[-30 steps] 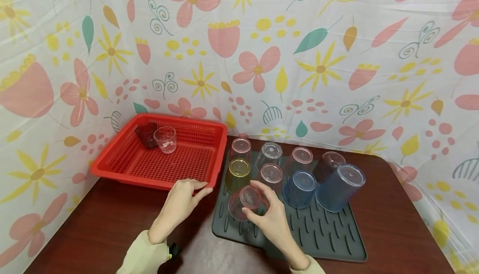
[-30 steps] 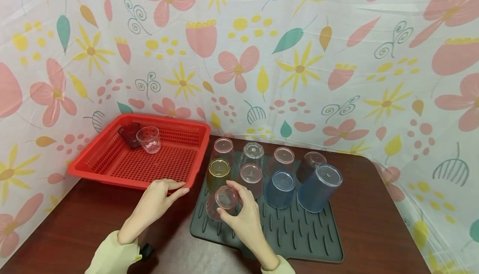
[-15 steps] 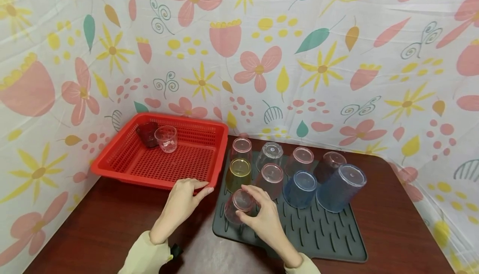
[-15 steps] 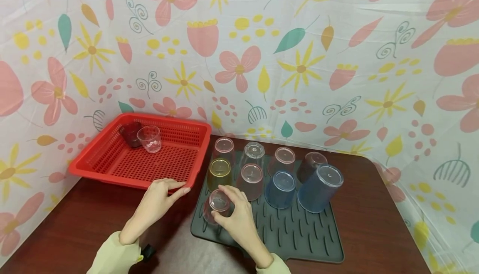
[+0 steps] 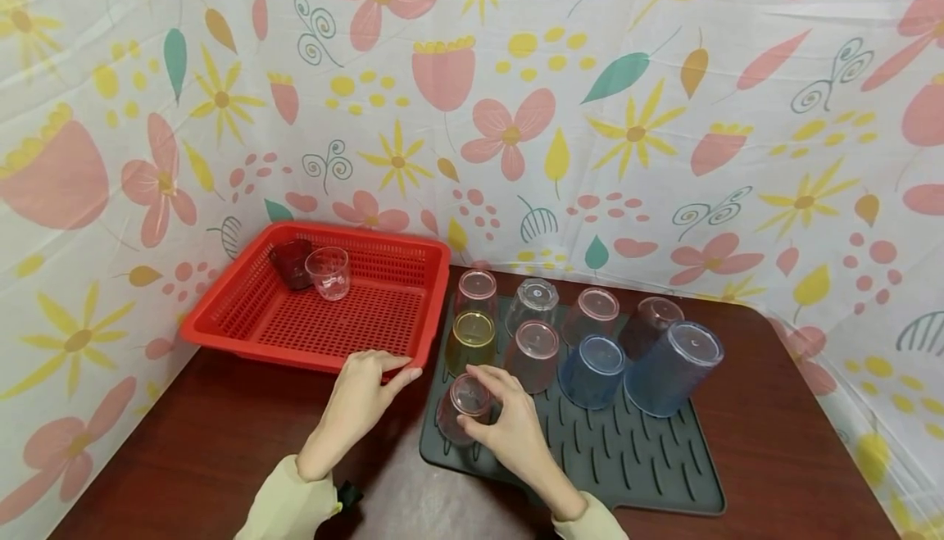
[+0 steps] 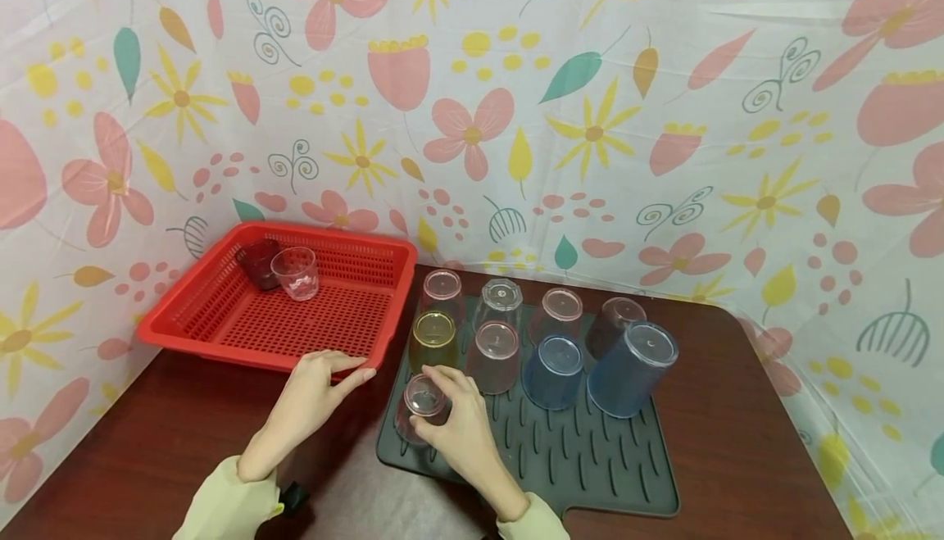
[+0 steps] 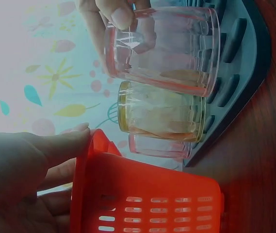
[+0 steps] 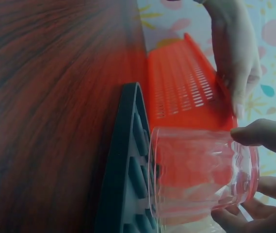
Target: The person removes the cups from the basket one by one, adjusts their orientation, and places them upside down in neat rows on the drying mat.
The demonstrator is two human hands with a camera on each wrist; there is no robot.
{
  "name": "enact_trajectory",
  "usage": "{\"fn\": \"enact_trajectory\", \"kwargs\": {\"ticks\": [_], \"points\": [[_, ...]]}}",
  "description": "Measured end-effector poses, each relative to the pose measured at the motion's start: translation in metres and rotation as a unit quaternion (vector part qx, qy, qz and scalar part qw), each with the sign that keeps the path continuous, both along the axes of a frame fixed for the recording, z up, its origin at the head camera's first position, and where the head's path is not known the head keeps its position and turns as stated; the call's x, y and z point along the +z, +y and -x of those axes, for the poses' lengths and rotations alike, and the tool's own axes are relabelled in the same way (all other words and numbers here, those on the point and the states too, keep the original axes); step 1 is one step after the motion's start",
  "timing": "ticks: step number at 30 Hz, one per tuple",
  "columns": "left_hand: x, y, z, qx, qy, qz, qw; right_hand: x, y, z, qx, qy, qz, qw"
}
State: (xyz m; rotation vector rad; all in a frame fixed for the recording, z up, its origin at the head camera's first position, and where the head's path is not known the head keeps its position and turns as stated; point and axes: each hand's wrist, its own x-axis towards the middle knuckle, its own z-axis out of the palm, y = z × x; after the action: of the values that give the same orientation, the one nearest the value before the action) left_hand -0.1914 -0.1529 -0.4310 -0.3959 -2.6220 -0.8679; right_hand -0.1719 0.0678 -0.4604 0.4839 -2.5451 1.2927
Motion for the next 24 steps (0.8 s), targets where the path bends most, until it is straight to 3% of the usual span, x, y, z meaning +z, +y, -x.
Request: {"fn": "enact_trajectory", "kwargs": {"ticks": [24], "points": [[-0.0027, 0.0017, -0.0003, 0.004, 0.009, -0.017, 0.9998, -0.001, -0.0062, 0.0029, 0.006, -0.012, -0.034, 0.9993]]}}
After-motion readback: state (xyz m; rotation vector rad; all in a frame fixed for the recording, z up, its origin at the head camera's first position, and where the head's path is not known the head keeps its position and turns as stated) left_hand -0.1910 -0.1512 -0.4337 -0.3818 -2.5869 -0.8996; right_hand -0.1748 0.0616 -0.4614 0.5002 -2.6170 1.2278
